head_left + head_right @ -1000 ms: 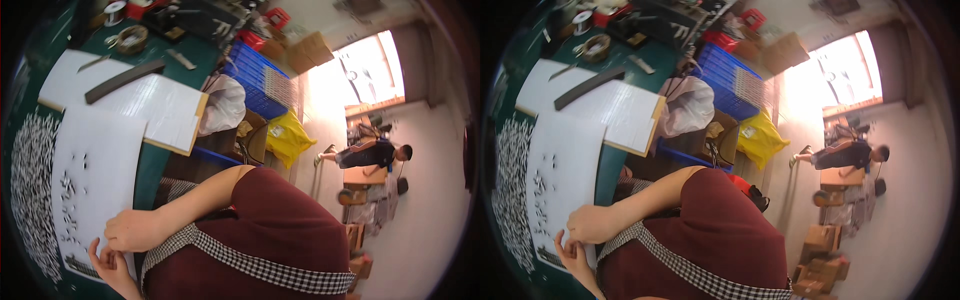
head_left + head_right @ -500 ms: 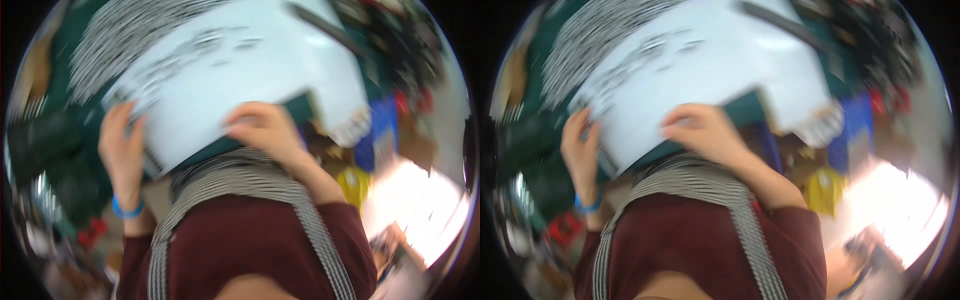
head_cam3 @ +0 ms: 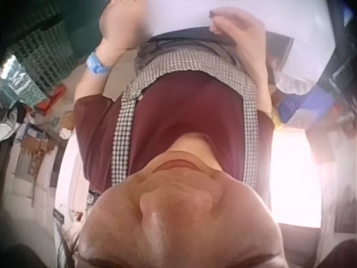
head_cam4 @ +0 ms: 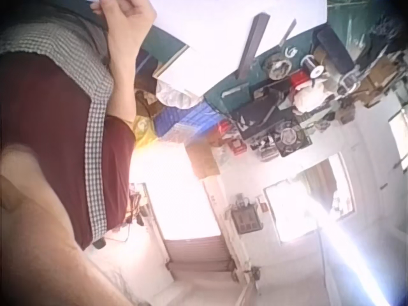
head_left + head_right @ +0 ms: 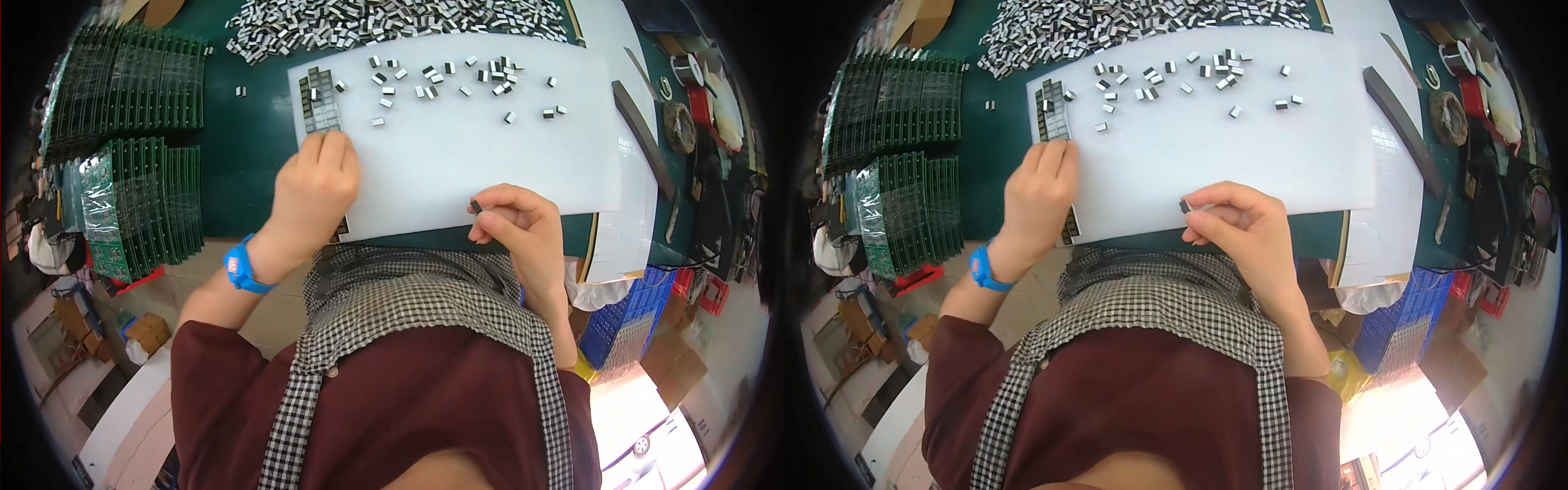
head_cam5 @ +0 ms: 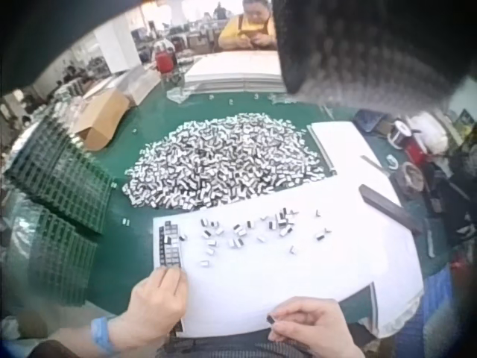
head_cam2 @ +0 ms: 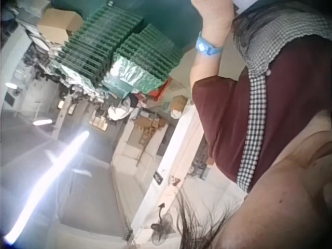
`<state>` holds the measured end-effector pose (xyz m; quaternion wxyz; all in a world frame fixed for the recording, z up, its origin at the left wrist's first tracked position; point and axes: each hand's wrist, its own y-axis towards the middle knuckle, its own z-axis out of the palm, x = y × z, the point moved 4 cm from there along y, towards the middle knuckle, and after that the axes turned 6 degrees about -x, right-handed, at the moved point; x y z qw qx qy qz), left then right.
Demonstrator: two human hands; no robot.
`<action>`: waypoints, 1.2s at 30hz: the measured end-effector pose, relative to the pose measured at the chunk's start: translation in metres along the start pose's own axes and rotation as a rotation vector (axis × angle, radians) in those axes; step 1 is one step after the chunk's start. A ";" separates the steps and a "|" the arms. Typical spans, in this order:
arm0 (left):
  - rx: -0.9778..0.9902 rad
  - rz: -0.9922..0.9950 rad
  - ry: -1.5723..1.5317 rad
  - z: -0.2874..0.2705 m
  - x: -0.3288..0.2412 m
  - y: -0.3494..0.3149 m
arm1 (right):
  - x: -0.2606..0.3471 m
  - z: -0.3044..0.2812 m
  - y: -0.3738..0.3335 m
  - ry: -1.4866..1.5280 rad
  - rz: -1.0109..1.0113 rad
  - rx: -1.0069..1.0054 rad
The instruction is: The person picks up small rectangular electronic components from a pile and places them onto a white foam sheet. They repeatedly pick up components, align them, and place them down, occasionally adjusting their position. The task involves handling small parts with precision.
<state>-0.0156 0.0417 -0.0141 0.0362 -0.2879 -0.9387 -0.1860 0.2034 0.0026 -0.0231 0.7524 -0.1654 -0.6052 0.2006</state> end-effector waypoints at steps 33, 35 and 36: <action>0.372 -1.090 -2.035 0.013 -0.040 -0.003 | 0.016 0.034 0.001 -0.788 -0.850 -0.094; 0.366 -1.000 -1.872 0.007 -0.043 0.000 | 0.015 0.038 -0.002 -0.937 -0.876 -0.076; 0.369 -0.899 -1.738 0.003 -0.043 0.001 | 0.017 0.040 -0.004 -0.988 -0.885 -0.057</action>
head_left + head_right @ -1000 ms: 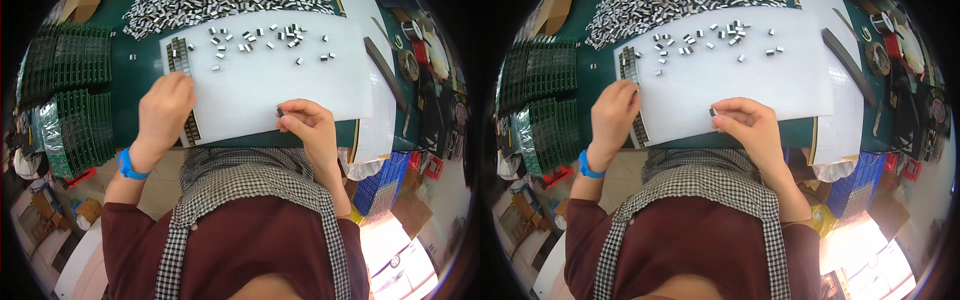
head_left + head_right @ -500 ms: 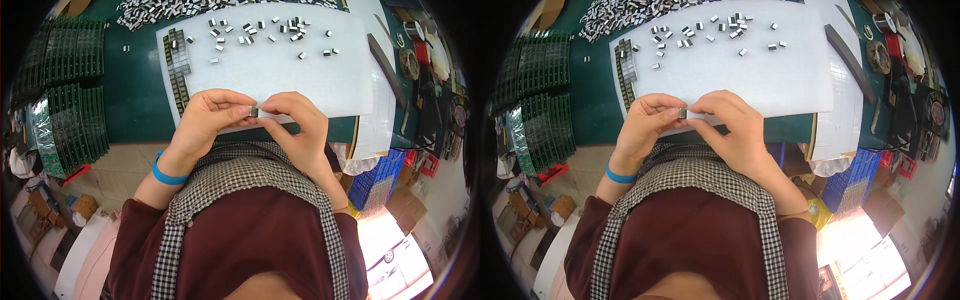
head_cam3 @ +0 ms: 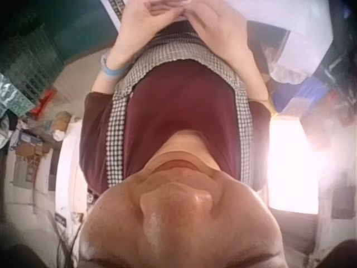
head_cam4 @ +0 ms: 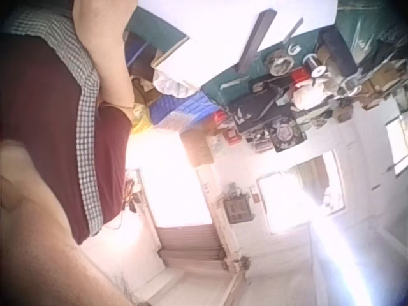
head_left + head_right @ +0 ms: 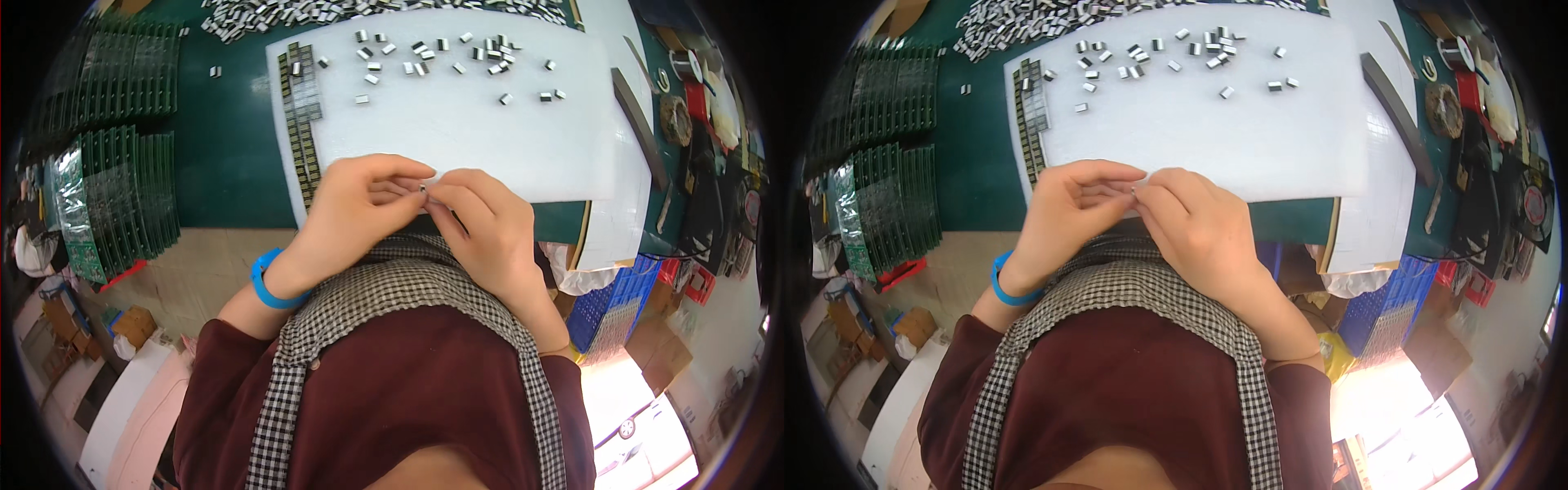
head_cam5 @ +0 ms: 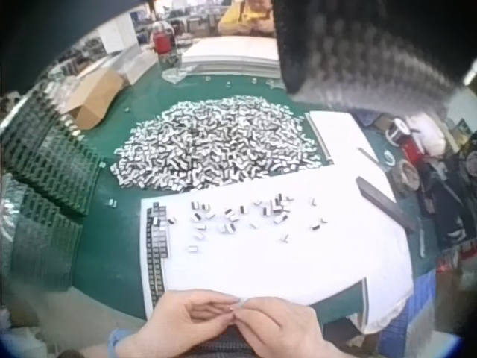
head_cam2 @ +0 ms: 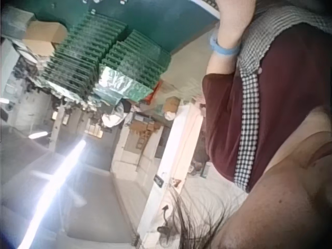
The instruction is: The person picks up small rectangular electronic components from a pile and places them onto a white foam sheet. They repeatedly pick up components, align them, and place them down, occasionally adjusting their position. The task involves handling small parts with precision.
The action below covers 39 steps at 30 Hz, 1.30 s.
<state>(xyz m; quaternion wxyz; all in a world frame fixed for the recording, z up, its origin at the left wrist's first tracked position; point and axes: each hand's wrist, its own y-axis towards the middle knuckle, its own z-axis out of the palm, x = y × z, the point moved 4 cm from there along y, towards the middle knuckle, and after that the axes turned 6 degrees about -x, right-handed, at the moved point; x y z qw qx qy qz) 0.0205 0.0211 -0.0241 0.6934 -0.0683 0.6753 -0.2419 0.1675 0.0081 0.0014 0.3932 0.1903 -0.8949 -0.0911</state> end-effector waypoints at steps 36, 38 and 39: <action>0.058 -0.119 -0.436 -0.018 0.007 0.010 | -0.009 0.002 0.008 0.328 0.181 -0.130; 0.057 -0.109 -0.415 -0.015 0.007 0.010 | -0.009 0.002 0.007 0.316 0.171 -0.135; 0.058 -0.107 -0.412 -0.015 0.008 0.010 | -0.009 0.003 0.007 0.311 0.163 -0.126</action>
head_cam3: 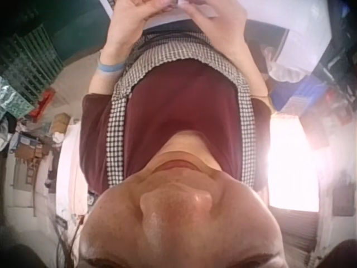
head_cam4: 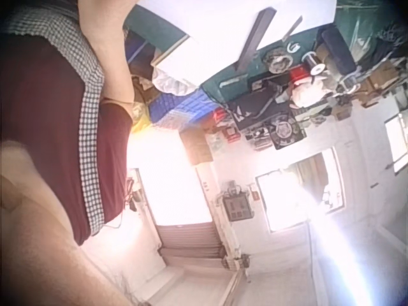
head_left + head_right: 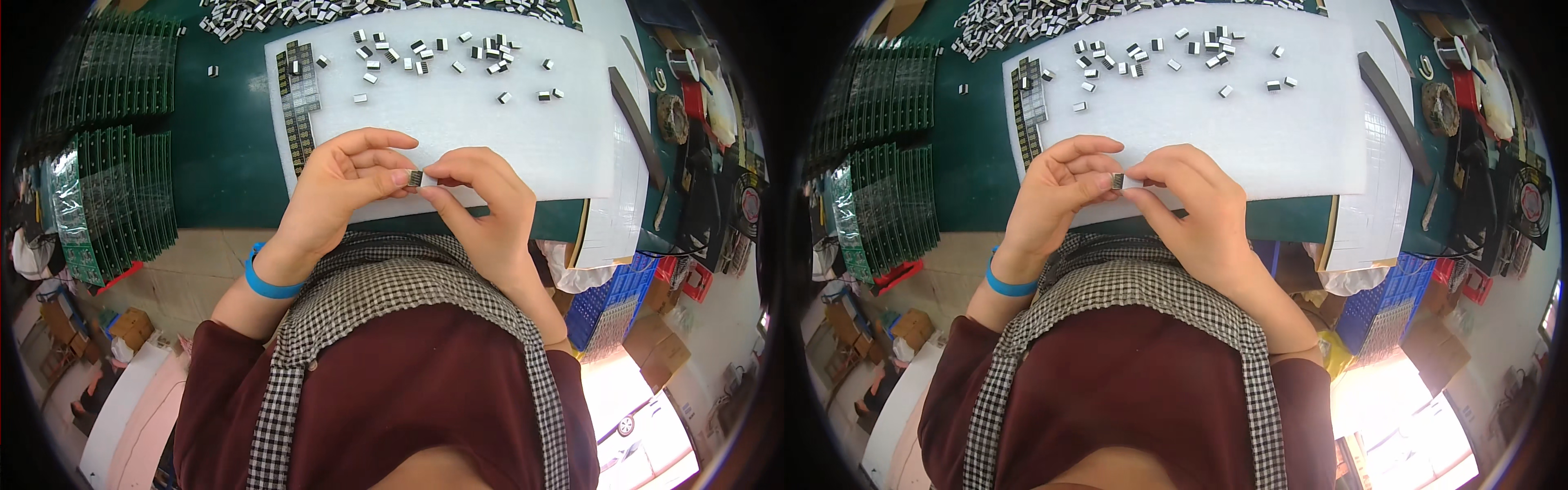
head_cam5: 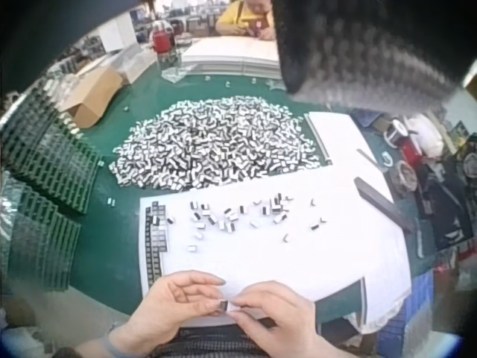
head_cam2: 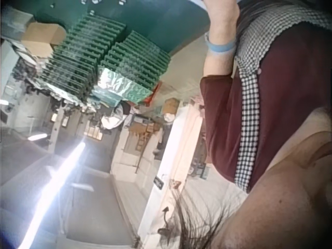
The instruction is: The person picks up small rectangular electronic components from a pile and places them onto a white foam sheet. They repeatedly pick up components, align them, and place them down, occasionally adjusting their position. The task involves handling small parts with precision.
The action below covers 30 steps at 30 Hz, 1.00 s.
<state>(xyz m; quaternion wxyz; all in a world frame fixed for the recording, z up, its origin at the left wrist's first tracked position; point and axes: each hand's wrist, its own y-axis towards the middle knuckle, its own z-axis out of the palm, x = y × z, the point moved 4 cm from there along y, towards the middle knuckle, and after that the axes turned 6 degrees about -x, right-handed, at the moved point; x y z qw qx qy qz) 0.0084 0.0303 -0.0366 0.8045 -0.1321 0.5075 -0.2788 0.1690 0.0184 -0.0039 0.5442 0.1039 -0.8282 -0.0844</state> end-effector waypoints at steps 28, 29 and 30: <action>0.010 0.196 0.506 0.020 -0.014 -0.009 | 0.000 0.001 -0.005 -0.079 -0.043 0.159; 0.026 0.186 0.486 0.017 -0.017 -0.007 | -0.003 0.000 -0.004 0.035 0.003 0.164; 0.048 0.175 0.463 0.015 -0.018 -0.004 | -0.010 -0.002 -0.003 0.109 0.104 0.131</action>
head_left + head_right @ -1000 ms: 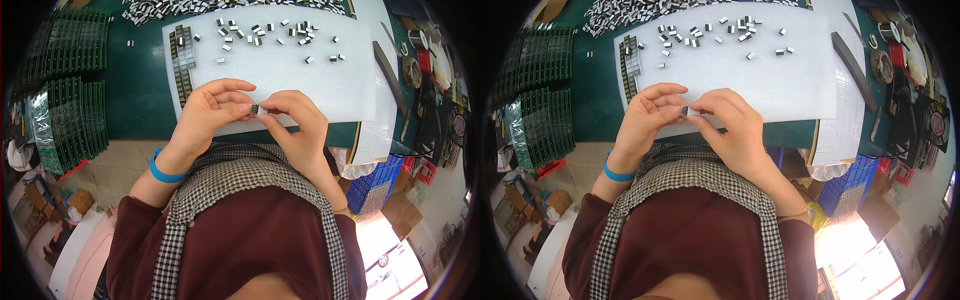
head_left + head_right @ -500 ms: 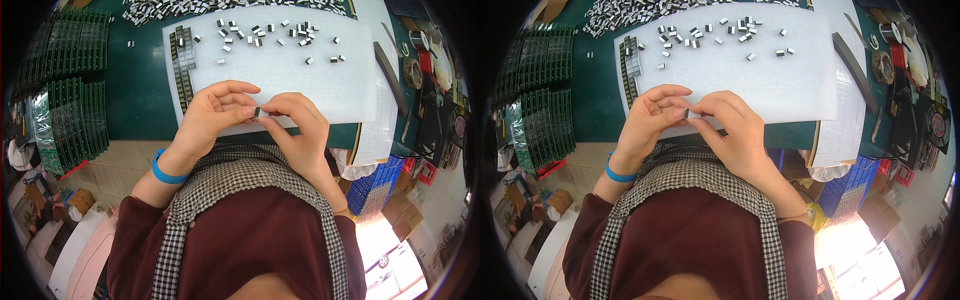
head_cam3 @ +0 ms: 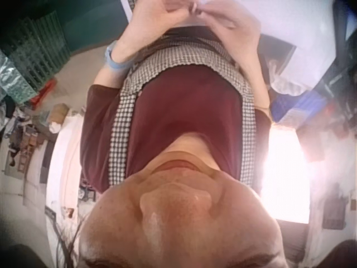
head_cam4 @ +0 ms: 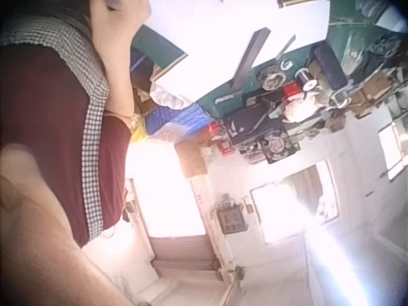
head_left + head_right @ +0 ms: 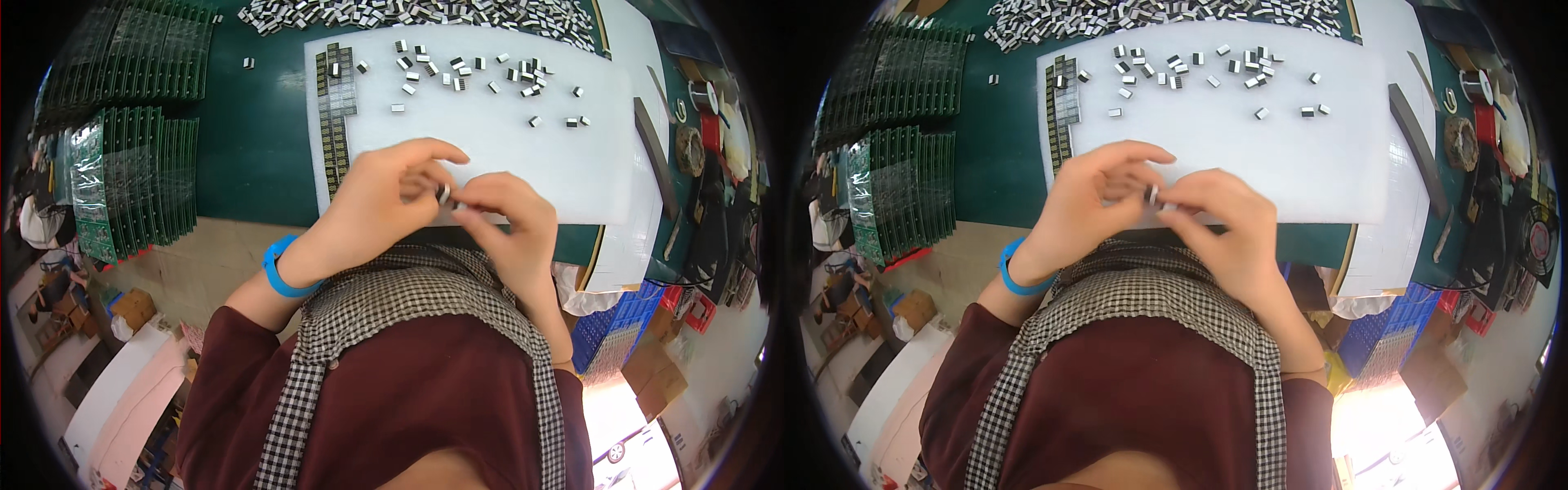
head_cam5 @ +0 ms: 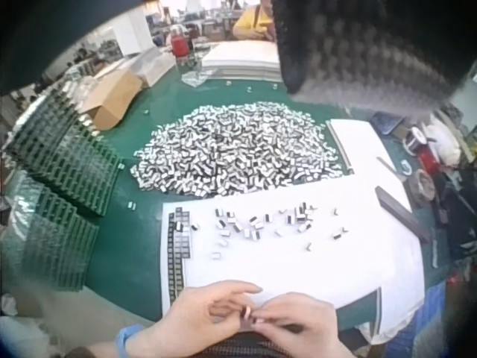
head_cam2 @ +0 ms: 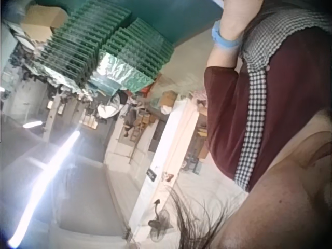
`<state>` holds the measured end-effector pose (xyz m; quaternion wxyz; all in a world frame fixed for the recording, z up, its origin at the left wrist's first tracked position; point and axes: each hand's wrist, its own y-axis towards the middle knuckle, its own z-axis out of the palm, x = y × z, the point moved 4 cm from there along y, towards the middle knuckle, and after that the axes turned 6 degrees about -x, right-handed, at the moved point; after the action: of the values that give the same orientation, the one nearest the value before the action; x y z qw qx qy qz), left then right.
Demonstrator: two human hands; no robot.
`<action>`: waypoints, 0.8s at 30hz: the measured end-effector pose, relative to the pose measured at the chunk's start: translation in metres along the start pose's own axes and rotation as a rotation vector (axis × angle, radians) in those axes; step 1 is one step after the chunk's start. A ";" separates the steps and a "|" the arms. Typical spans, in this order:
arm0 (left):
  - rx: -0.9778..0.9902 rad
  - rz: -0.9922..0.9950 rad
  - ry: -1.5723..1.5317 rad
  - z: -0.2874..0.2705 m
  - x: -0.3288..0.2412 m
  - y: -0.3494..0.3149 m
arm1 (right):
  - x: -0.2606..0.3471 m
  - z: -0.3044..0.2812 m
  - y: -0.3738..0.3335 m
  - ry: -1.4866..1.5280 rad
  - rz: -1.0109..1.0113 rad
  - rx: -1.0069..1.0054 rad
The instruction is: The person picks up small rectangular electronic components from a pile and places them onto a white foam sheet. They repeatedly pick up components, align them, and place them down, occasionally adjusting their position. The task involves handling small parts with precision.
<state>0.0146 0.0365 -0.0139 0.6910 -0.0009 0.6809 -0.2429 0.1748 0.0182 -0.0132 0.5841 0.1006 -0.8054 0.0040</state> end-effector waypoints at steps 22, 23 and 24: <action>-0.338 0.756 1.978 -0.031 -0.008 0.018 | -0.022 -0.002 0.004 0.425 0.347 -0.108; -0.320 0.781 1.951 -0.031 -0.007 0.017 | -0.024 -0.002 0.003 0.430 0.341 -0.102; -0.294 0.812 1.930 -0.032 -0.006 0.016 | -0.026 -0.001 0.003 0.440 0.335 -0.103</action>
<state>-0.0101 0.0636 -0.0165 -0.1206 0.3365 0.9137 0.1936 0.1833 0.0249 -0.0370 0.7404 -0.0673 -0.6638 0.0813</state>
